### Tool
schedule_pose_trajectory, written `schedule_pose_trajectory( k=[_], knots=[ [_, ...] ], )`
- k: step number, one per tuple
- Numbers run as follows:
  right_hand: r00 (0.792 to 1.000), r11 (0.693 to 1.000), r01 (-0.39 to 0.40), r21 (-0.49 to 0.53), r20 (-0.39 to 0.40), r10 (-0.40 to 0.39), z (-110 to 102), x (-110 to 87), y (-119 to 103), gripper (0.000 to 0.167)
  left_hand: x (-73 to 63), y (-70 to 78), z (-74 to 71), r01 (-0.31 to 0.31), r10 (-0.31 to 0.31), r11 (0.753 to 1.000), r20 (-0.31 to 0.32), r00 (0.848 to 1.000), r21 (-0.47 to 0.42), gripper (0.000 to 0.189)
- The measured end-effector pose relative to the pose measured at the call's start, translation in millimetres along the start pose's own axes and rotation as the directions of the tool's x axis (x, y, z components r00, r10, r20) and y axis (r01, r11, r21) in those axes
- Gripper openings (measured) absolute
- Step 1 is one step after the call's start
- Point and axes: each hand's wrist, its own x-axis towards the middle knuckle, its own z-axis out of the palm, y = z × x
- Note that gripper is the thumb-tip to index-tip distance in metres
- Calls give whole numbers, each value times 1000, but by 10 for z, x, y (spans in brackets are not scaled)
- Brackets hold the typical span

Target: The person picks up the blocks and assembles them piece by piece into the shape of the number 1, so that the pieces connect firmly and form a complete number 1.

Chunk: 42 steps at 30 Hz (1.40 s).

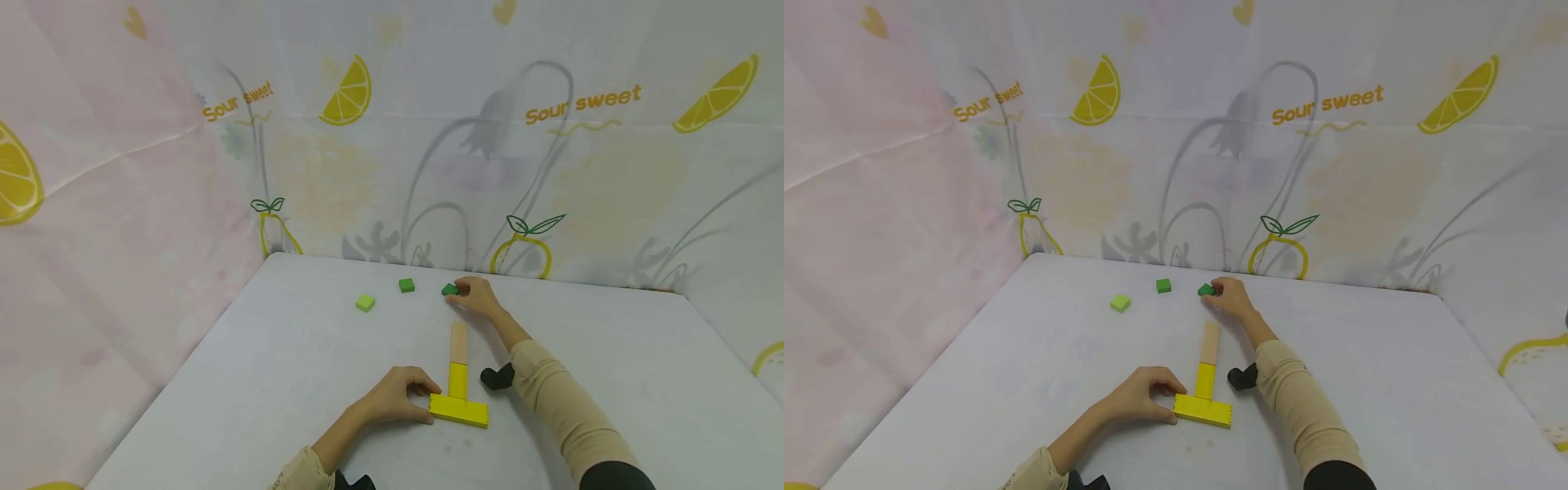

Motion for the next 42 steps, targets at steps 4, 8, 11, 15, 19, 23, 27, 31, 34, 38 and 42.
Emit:
schedule_pose_trajectory(
  k=[4,8,11,15,19,23,27,31,34,38,42],
  knots=[
    [1000,1000,0,-18,0,0,15,6,-12,41,7,-10,6,3,-3,1000,-4,1000,-4,37],
    [1000,1000,5,-27,0,-5,21,8,-19,38,12,-13,6,3,-3,1000,-1,1000,-4,37],
    [1000,1000,15,-26,8,-15,7,10,-22,36,14,-15,3,3,-3,1000,2,1000,-5,36],
    [999,1000,19,-16,28,-18,-24,6,-23,36,16,-16,5,0,0,1000,2,1000,-13,36],
    [999,999,28,-20,32,-28,-46,-7,-8,36,16,1,4,13,-13,1000,-2,1000,-13,37],
    [999,999,41,-31,27,-40,-51,-28,36,35,17,-8,9,17,-17,1000,3,1000,-12,37],
    [998,999,39,-10,48,-39,-66,-51,68,34,10,-17,13,7,-7,1000,6,1000,-12,36],
    [996,999,28,40,89,-32,-112,-77,71,34,4,-17,17,6,-6,1000,3,1000,-6,36],
    [992,997,31,76,117,-40,-152,-104,75,34,2,-20,18,4,-4,1000,6,1000,-2,36],
    [986,993,47,110,153,-63,-195,-137,77,33,3,-18,14,11,-11,1000,7,1000,0,36],
    [981,989,46,139,181,-71,-226,-161,63,34,4,-12,10,22,-22,1000,5,1000,1,36]
  ],
)
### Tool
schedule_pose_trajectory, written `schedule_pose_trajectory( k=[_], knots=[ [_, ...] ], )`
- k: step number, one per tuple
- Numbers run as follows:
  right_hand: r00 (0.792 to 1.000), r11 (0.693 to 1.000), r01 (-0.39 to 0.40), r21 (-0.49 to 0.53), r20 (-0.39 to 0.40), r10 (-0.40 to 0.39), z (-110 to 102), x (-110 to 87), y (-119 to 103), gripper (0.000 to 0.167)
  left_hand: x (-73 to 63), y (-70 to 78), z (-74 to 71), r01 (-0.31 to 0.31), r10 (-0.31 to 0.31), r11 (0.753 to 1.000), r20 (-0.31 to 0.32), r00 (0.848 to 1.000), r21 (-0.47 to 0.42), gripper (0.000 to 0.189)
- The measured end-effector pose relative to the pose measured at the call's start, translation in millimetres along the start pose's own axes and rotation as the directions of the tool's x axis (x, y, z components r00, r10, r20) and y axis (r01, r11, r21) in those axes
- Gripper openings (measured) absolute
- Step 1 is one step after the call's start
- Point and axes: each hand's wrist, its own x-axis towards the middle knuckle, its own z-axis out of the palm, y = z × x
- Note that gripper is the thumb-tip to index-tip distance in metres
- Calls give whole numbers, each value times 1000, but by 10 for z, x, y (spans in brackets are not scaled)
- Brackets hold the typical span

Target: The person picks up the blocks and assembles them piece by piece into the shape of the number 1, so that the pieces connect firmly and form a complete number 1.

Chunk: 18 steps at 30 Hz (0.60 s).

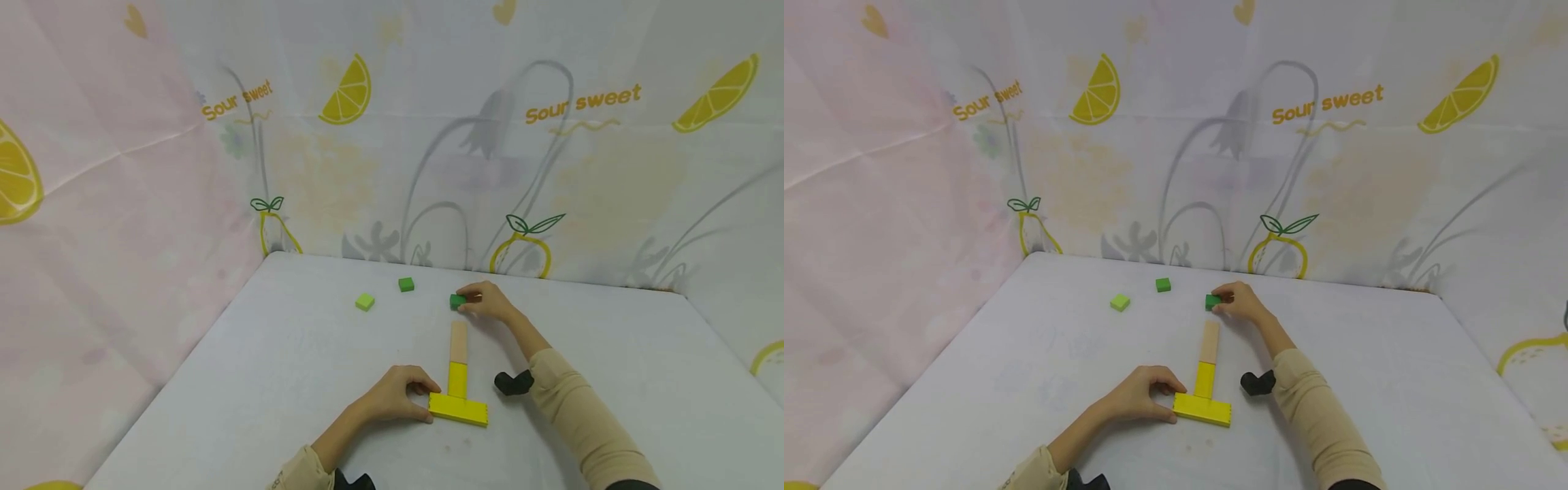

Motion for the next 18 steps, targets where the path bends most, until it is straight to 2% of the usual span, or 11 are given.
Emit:
schedule_pose_trajectory(
  k=[18],
  knots=[
    [989,999,40,4,141,-40,-136,-166,-41,32,0,0,0,-7,7,1000,-3,1000,-11,36]
  ],
)
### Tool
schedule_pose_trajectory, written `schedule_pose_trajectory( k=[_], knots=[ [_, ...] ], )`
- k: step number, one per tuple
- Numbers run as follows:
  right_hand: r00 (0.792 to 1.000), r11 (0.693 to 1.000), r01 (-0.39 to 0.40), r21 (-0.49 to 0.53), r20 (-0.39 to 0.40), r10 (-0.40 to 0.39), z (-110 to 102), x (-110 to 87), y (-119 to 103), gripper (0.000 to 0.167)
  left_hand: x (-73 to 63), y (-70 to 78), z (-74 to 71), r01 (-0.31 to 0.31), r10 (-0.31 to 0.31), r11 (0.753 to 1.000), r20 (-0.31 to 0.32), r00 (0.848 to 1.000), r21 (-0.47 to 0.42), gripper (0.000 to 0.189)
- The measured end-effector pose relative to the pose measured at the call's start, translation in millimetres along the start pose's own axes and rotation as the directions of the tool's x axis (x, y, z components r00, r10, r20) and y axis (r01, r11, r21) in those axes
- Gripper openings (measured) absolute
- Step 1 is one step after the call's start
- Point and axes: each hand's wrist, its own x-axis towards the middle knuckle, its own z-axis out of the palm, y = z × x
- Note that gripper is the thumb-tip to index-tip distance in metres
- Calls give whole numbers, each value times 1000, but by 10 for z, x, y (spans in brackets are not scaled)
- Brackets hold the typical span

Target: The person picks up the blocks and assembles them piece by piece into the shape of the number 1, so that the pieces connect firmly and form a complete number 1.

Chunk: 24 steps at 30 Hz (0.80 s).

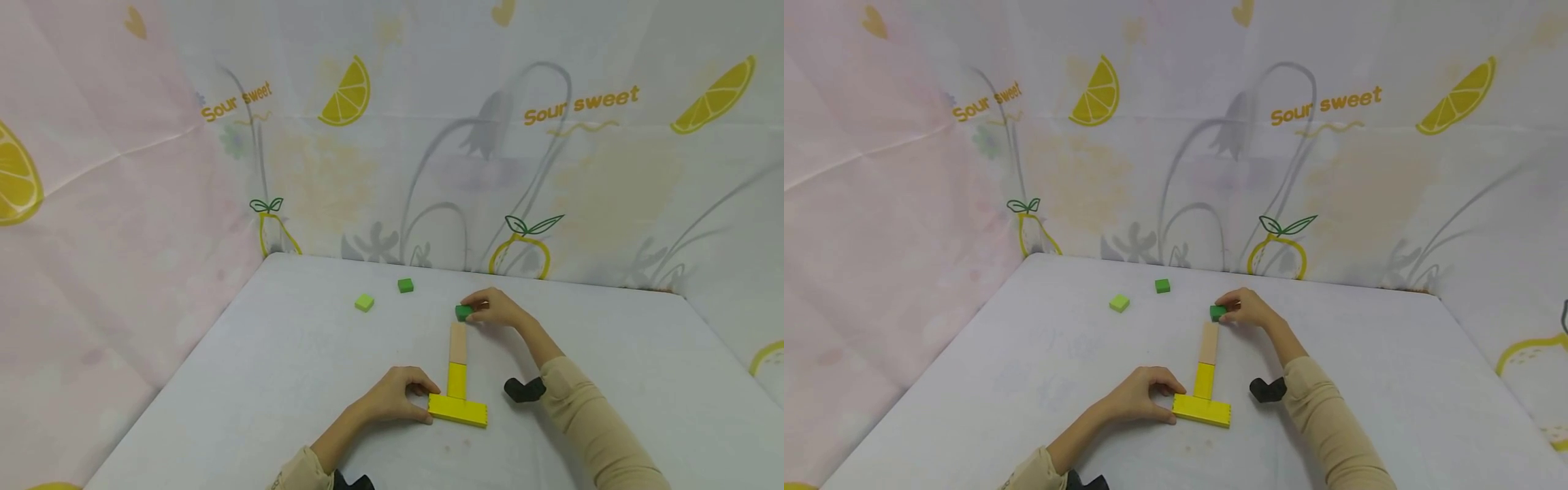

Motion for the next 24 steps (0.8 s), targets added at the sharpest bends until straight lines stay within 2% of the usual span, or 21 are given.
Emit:
schedule_pose_trajectory(
  k=[8,16,24],
  knots=[
    [1000,1000,-24,-19,15,24,1,-23,-23,33,-2,6,0,10,-10,1000,-3,1000,4,36],
    [1000,998,-17,-62,18,18,29,-66,-39,34,0,13,-5,7,-7,1000,-3,1000,1,36],
    [1000,999,1,-40,15,-1,41,-115,-24,39,7,1,7,-7,7,1000,-6,1000,-3,36]
  ],
)
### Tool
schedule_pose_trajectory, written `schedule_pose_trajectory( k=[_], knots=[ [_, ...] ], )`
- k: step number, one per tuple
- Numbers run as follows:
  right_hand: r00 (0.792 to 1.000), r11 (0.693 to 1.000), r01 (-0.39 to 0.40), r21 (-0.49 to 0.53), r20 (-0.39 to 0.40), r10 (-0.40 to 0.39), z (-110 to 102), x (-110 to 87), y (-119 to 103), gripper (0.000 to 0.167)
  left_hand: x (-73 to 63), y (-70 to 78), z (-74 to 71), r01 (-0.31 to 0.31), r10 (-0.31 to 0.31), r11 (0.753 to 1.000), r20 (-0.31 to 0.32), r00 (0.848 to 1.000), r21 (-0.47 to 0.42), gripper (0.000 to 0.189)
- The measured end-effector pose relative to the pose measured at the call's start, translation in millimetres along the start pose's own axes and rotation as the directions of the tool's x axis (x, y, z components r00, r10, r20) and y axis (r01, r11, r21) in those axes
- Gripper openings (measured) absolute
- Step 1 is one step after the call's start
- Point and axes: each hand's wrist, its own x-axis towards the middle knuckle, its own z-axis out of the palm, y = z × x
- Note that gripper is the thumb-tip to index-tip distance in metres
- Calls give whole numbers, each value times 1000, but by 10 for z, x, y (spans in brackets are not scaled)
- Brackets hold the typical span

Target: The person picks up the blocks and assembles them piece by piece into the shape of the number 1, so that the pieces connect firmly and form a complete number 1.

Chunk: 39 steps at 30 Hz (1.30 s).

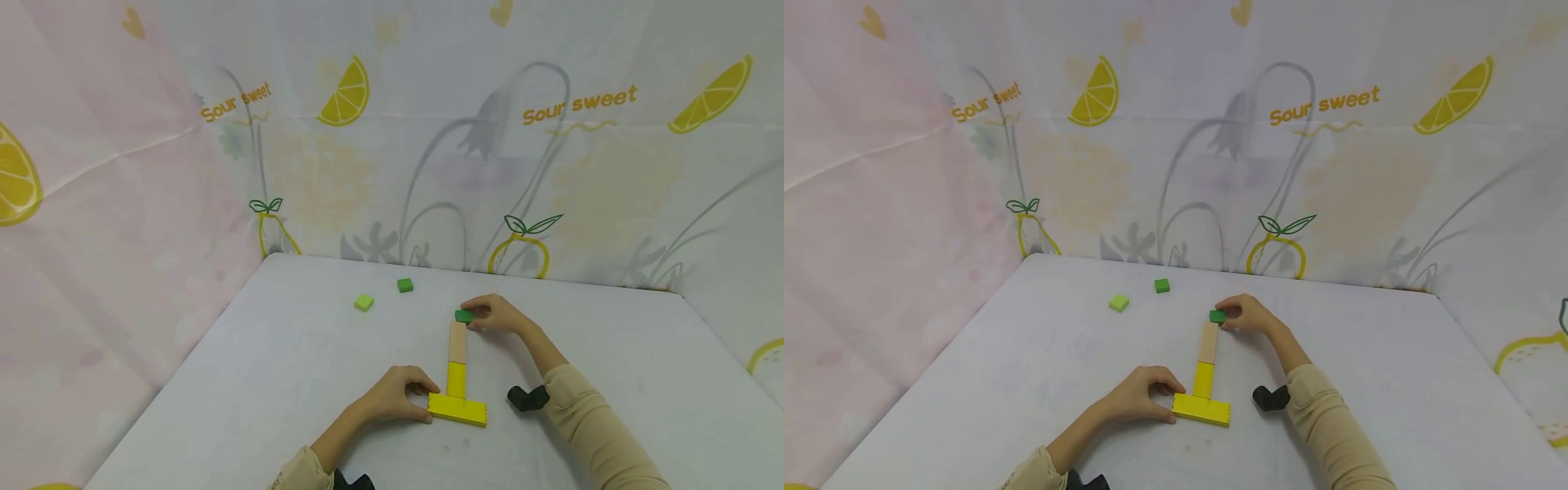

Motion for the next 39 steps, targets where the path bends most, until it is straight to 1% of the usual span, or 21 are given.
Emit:
schedule_pose_trajectory(
  k=[3,9,15,23,27,33,39],
  knots=[
    [1000,999,-9,31,-8,9,7,-11,35,40,-3,1,-5,7,-7,1000,2,1000,-1,36],
    [1000,997,-2,73,-30,4,13,-16,73,39,-2,16,-4,13,-13,1000,1,1000,1,36],
    [998,995,-4,97,-55,10,40,-20,103,38,10,19,10,13,-13,1000,-4,1000,16,35],
    [997,994,-10,109,-72,18,77,-43,142,38,-2,15,-1,15,-15,1000,-2,1000,6,36],
    [996,994,-12,108,-86,21,88,-52,165,40,-3,2,-7,5,-5,1000,1,1000,12,36],
    [993,990,-23,140,-109,39,106,-67,205,42,2,-12,-4,-7,6,1000,7,1000,21,36],
    [991,985,-36,168,-118,56,121,-84,204,42,-2,6,-10,7,-7,1000,6,1000,16,37]
  ],
)
